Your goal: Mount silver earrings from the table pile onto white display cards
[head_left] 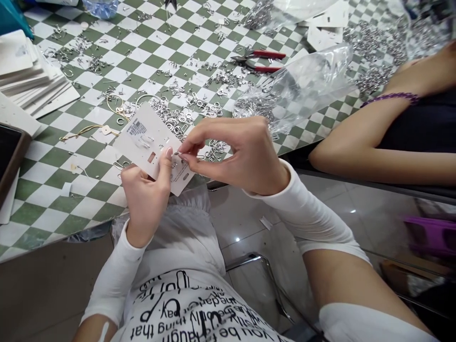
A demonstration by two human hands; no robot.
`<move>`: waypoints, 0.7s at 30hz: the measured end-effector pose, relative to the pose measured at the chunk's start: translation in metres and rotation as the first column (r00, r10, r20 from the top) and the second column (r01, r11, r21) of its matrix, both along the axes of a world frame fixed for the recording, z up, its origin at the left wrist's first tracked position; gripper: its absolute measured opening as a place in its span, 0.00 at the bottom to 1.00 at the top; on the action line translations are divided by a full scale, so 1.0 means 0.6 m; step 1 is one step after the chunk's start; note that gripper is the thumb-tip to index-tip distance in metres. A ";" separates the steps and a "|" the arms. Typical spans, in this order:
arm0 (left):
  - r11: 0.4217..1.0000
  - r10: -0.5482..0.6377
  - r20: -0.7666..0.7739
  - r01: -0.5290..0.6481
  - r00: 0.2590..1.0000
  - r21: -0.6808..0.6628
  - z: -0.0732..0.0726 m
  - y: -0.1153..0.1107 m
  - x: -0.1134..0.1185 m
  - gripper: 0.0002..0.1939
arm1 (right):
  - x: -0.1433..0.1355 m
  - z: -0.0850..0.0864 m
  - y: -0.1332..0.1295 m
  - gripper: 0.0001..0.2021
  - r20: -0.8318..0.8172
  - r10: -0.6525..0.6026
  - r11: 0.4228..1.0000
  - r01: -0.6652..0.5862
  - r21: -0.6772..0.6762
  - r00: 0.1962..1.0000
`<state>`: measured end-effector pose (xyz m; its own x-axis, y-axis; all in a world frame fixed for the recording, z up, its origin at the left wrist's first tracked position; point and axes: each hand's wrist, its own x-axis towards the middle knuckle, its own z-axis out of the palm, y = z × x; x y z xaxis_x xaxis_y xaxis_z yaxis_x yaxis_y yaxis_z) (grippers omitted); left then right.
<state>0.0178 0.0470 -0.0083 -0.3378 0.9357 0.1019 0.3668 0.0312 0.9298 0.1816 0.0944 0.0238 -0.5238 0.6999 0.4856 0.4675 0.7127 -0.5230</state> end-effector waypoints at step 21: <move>0.996 0.070 0.083 -0.074 0.994 0.052 -0.001 -0.002 0.000 0.36 | 0.018 0.054 0.007 0.02 0.190 -0.004 0.999 -0.006 0.052 0.982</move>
<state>0.0180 0.0459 -0.0090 -0.4134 0.9023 0.1219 0.2892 0.0032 0.9573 0.1923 0.0985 0.0560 -0.6106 0.6758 0.4128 0.5540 0.7370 -0.3871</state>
